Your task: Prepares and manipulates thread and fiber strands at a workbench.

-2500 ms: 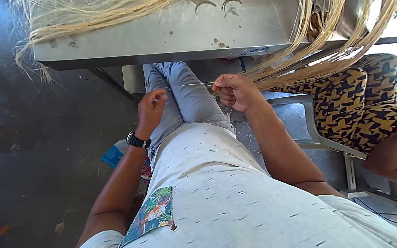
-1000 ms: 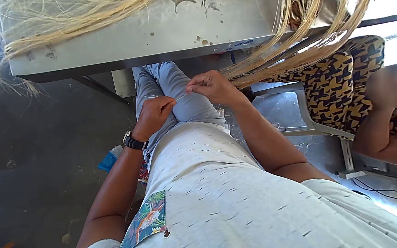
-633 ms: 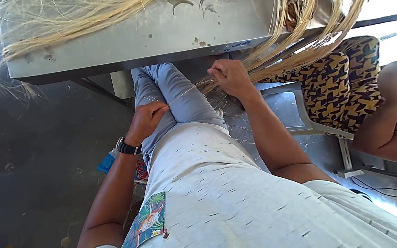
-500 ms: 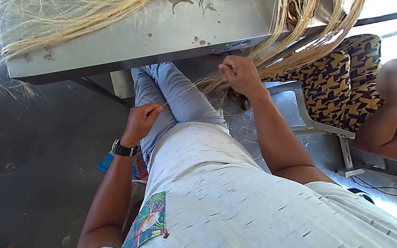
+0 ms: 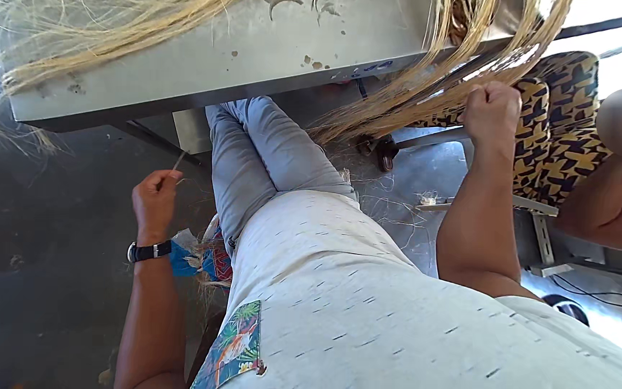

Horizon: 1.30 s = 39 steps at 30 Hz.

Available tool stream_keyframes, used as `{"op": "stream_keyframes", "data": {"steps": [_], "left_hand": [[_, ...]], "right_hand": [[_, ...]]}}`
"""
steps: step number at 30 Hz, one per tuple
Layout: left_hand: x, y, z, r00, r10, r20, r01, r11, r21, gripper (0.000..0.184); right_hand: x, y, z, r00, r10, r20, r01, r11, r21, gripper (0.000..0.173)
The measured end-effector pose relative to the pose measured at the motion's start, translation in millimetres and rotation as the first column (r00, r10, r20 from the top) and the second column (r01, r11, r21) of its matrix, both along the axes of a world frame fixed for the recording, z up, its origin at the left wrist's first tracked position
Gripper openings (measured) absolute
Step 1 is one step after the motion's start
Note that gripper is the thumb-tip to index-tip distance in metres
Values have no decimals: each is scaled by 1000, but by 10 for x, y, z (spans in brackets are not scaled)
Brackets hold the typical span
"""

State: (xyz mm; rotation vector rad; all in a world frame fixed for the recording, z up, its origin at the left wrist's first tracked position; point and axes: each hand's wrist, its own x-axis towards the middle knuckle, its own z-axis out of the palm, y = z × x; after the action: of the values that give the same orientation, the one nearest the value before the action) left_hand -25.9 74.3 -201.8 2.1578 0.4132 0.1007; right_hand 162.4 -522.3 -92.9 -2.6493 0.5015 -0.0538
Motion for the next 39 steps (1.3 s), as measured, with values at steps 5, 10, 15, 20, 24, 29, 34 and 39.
{"op": "stream_keyframes", "data": {"steps": [5,10,15,20,24,29,34,39], "left_hand": [[-64,162,155,980,181,76,-155,952,-265,21],[32,-279,668,985,-114,130,131,982,-135,20],[175,-918,784,841,-528,120,531,847,2,18],[217,-1170,612,751,-657,71,658,753,0,19],[181,-1123,513,732,-679,47,680,733,-12,20],[174,-888,354,696,-717,-44,717,697,-7,22],[51,-420,121,735,-626,-259,649,761,2,25],[-85,-109,36,735,-535,-415,597,802,24,26]], "right_hand": [[-228,441,-177,960,214,-180,-173,961,218,47],[-471,1467,-307,544,836,-73,-556,425,714,23],[-640,2502,-173,460,888,-3,-327,172,929,35],[-531,2678,-154,658,726,-201,77,201,977,33],[-490,2529,-192,703,681,-202,170,115,979,28],[-373,2341,-217,803,580,-134,55,152,987,24],[-164,1973,-189,898,428,-103,-17,269,963,25],[-139,1780,-153,923,378,-72,-23,241,970,27]]}}
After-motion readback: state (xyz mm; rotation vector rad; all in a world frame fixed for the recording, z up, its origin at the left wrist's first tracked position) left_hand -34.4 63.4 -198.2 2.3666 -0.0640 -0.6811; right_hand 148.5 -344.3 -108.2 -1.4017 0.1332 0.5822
